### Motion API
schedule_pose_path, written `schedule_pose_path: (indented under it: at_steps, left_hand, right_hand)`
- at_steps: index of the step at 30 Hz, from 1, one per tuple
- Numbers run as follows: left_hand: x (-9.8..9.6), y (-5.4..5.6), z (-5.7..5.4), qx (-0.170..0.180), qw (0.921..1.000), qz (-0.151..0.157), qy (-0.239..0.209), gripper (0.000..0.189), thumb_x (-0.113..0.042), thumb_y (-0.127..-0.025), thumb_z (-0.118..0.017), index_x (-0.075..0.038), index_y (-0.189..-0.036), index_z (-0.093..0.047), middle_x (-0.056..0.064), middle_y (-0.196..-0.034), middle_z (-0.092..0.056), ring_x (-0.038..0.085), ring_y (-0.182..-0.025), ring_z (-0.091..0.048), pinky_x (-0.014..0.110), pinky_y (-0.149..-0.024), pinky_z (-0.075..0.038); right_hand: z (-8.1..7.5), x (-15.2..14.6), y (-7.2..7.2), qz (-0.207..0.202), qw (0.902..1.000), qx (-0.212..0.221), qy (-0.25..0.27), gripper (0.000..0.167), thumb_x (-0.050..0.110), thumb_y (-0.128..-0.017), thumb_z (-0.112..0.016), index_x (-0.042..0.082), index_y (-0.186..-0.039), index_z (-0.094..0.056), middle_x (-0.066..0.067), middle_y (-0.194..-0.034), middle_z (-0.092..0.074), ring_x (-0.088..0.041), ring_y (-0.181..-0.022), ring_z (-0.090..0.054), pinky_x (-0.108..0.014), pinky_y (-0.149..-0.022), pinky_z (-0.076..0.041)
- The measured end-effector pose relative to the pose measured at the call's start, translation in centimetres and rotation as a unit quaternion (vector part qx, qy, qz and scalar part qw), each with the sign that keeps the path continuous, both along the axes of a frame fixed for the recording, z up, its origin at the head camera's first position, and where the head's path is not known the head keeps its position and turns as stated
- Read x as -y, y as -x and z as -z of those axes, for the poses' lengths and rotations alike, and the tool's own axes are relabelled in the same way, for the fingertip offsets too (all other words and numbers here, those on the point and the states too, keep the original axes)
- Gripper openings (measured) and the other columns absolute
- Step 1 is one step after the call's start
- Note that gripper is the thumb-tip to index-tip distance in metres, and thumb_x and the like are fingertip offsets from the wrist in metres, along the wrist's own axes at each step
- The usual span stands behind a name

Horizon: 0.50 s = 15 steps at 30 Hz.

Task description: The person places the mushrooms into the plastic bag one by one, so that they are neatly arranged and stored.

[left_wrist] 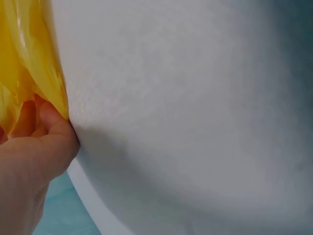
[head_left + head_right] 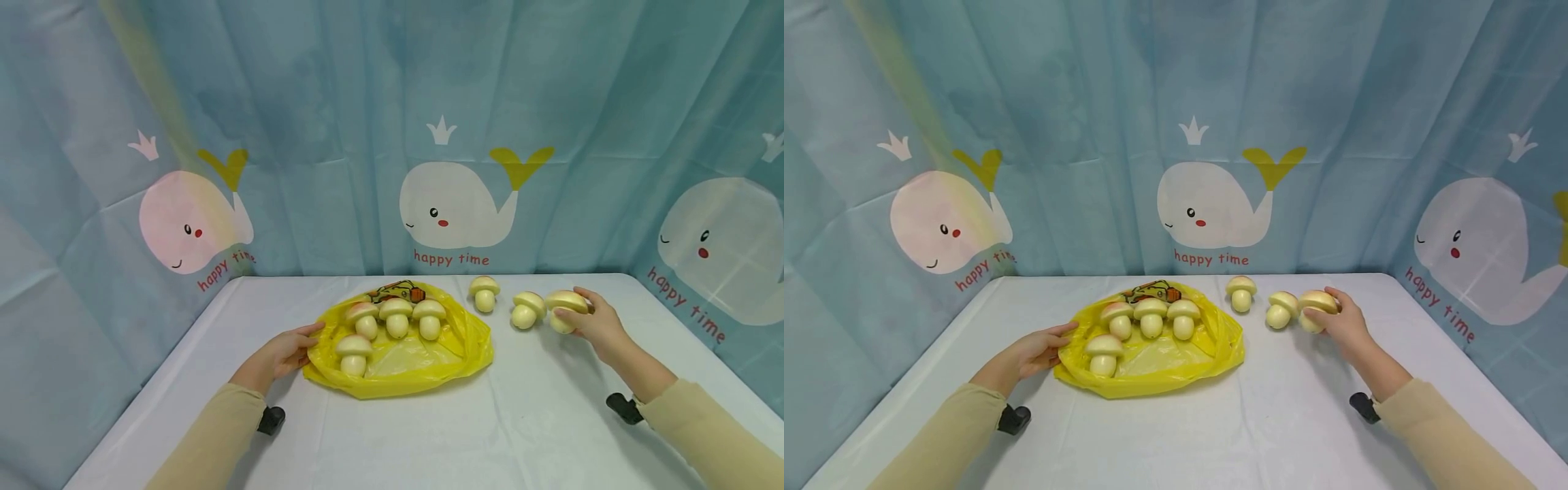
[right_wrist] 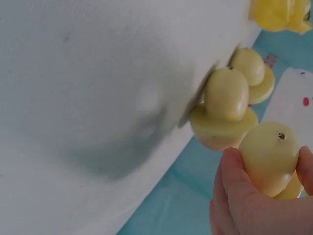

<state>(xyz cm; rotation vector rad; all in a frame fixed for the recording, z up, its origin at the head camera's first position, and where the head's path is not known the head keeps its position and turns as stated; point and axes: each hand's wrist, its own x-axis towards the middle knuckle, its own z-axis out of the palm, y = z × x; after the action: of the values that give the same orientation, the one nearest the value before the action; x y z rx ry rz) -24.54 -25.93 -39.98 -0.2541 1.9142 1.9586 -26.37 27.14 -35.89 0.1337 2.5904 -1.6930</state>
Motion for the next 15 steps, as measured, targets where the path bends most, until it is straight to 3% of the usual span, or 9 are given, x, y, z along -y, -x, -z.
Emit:
schedule_pose_path:
  at_steps: [15]
  left_hand:
    - [0.1,-0.1,0.0,-0.002,1.0000,0.003,-0.002,0.054,0.000,-0.103,-0.036,-0.005,-0.155,-0.020,0.024,-0.159,-0.010,0.039,-0.143,-0.016,0.049,-0.113,-0.017]
  right_hand:
    - [-1.4,2.9,-2.2,-0.049,0.9979,-0.041,-0.004,0.086,0.028,-0.096,-0.063,-0.006,-0.152,-0.008,-0.035,-0.147,-0.019,-0.039,-0.123,-0.036,-0.017,-0.076,-0.049]
